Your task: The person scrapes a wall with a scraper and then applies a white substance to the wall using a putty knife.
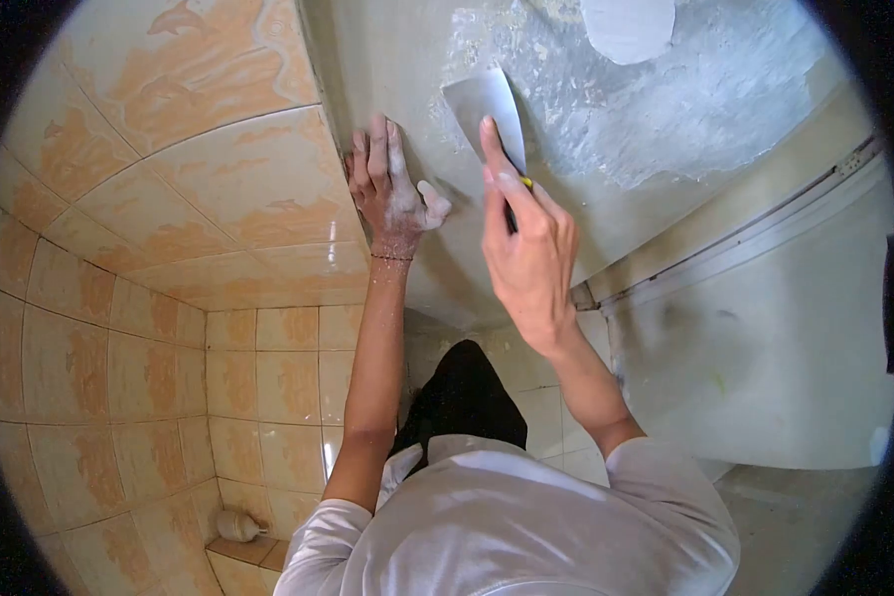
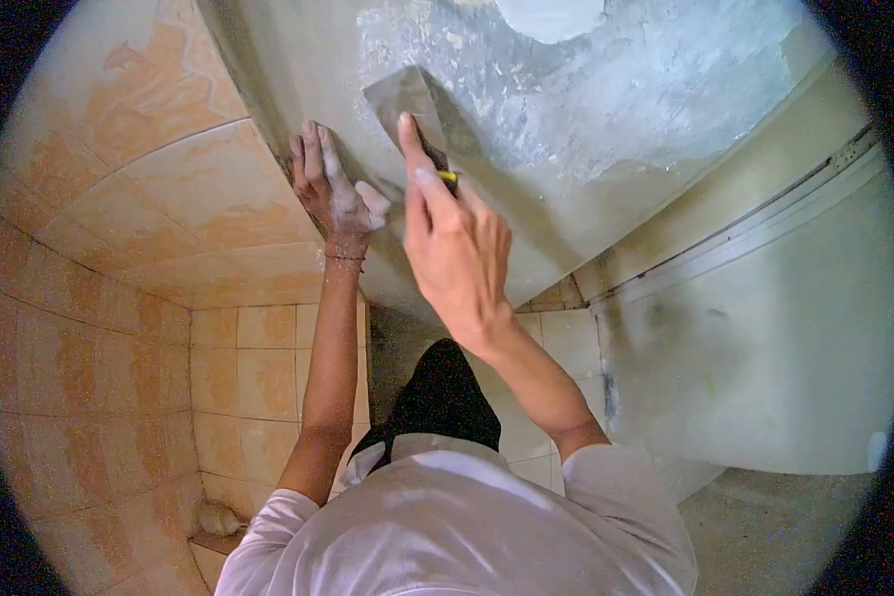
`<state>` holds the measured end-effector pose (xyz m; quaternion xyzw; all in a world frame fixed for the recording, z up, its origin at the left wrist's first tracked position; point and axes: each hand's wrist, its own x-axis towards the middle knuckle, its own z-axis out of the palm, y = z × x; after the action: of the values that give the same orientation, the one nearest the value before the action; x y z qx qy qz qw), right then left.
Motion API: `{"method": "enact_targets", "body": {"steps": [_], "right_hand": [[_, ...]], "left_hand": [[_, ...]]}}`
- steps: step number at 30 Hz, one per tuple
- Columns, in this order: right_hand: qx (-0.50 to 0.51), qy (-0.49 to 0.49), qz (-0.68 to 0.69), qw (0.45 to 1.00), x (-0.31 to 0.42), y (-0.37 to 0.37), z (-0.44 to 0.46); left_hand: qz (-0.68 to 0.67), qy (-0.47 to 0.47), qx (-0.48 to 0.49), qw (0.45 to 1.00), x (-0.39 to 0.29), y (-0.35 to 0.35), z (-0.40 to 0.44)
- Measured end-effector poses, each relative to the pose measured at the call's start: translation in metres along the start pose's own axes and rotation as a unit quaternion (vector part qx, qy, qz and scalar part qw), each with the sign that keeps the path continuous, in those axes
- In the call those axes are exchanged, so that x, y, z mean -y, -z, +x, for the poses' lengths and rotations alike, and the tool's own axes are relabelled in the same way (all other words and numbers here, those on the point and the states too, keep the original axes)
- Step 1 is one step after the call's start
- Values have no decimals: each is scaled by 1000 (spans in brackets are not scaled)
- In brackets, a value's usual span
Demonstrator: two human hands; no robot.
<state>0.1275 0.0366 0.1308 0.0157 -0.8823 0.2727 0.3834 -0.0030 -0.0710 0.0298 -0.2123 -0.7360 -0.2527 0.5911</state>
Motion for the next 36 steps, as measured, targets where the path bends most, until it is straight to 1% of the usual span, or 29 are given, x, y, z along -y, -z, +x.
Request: {"method": "enact_targets", "body": {"steps": [4, 6, 7, 8, 13, 15, 17, 18, 20, 21, 25, 28, 29, 33, 36], "right_hand": [[-13, 2, 17, 1000, -9, -5, -9], [-46, 28, 57, 997, -9, -9, -2], [-15, 28, -4, 999, -8, -7, -1], [-14, 22, -6, 1000, -4, -5, 0], [-17, -7, 46, 999, -8, -7, -4], [-15, -1, 37, 999, 2, -8, 4], [-24, 12, 37, 999, 3, -11, 5], [-23, 8, 37, 999, 3, -9, 0], [-2, -30, 44, 999, 1, -4, -2], [-21, -17, 58, 998, 1, -10, 1], [4, -41, 2, 999, 9, -4, -2], [7, -49, 30, 998, 6, -1, -2], [-24, -23, 23, 999, 8, -6, 0], [-24, -28, 18, 999, 4, -2, -7], [-15, -36, 35, 999, 2, 1, 1]], "left_hand": [[5, -4, 9, 1000, -1, 5, -1], [22, 11, 31, 999, -3, 4, 0], [20, 12, 34, 999, -2, 3, -1], [23, 8, 26, 999, -1, 2, -2], [26, 10, 22, 999, -1, 2, 2], [9, 6, 11, 1000, -3, 2, 0], [20, 13, 22, 999, -5, 3, 0], [32, 17, 32, 999, -5, 5, 1], [22, 9, 25, 999, -4, 6, 1], [12, 8, 18, 1000, -4, 4, 2], [21, 5, 23, 1000, -4, 5, -3], [7, 4, 15, 1000, -1, 2, 4], [10, 2, 17, 1000, -1, 3, 3], [23, 9, 34, 999, -3, 5, 0], [7, -3, 18, 1000, -2, 4, 2]]}}
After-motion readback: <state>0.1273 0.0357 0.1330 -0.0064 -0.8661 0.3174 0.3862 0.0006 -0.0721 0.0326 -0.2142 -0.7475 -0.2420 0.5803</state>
